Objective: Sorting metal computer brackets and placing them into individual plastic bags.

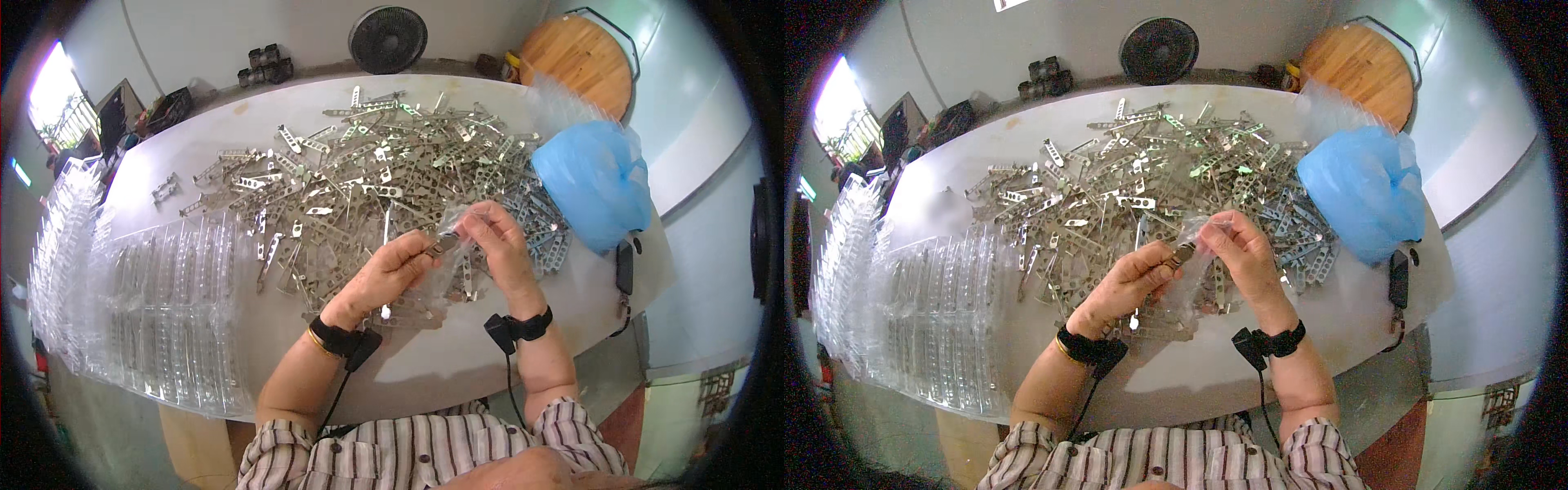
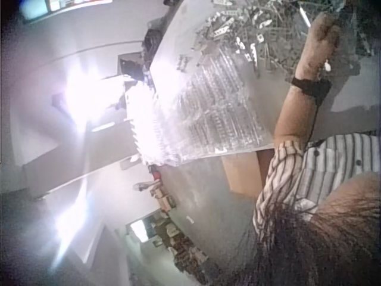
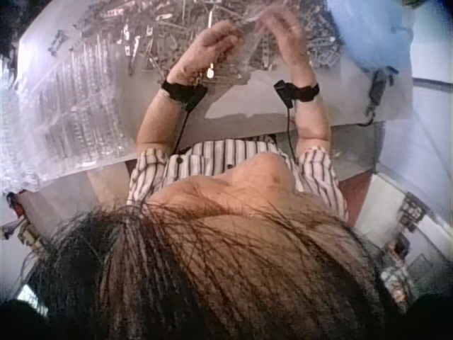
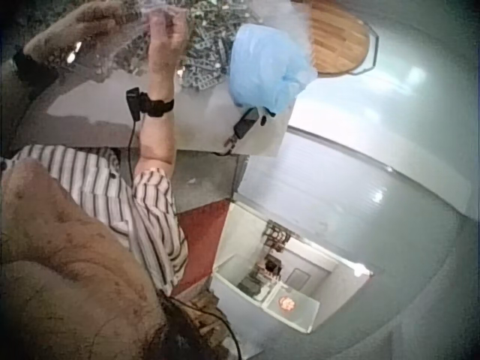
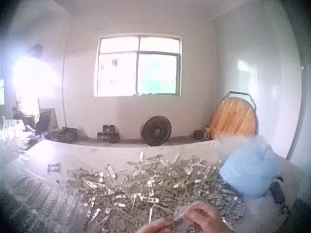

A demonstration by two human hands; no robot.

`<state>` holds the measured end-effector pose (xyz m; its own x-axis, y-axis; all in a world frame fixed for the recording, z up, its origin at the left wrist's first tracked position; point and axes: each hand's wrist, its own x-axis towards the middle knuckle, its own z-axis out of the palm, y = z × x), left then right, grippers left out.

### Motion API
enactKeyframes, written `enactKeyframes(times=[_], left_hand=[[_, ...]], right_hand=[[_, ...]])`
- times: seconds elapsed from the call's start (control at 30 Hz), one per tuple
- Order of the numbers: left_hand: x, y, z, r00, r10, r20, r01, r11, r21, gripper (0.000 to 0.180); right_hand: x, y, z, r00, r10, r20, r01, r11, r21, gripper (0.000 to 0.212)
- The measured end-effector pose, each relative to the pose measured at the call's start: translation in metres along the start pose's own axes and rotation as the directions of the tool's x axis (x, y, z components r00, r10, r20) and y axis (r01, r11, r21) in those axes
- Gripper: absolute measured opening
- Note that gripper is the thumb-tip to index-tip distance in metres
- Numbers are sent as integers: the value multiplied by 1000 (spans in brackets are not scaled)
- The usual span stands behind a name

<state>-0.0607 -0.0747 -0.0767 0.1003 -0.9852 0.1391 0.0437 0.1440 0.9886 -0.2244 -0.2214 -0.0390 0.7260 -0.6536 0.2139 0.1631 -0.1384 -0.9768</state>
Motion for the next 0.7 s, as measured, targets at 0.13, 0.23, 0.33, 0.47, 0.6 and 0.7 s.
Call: enactKeyframes(times=[0.13,0.23,0.33,0.47,0.6,0.7], left_hand=[[3,-1,4,999,32,29,-34,998,60,17],[3,-6,5,995,3,-101,-6,1000,-30,17],[4,1,2,975,-154,-159,119,971,-209,18],[4,-4,-3,970,-205,-128,173,958,-228,24],[5,-1,0,967,-243,-82,218,947,-237,25],[5,0,6,972,-186,-145,139,949,-284,25]], right_hand=[[0,8,-7,1000,-16,-23,15,999,-49,14],[5,18,-14,980,-58,-191,79,991,105,14],[7,21,-26,917,-73,-393,209,925,316,13],[6,22,-37,862,-54,-505,270,890,367,15],[5,25,-39,838,-61,-542,291,891,349,15],[4,25,-38,813,-33,-581,297,882,366,15]])
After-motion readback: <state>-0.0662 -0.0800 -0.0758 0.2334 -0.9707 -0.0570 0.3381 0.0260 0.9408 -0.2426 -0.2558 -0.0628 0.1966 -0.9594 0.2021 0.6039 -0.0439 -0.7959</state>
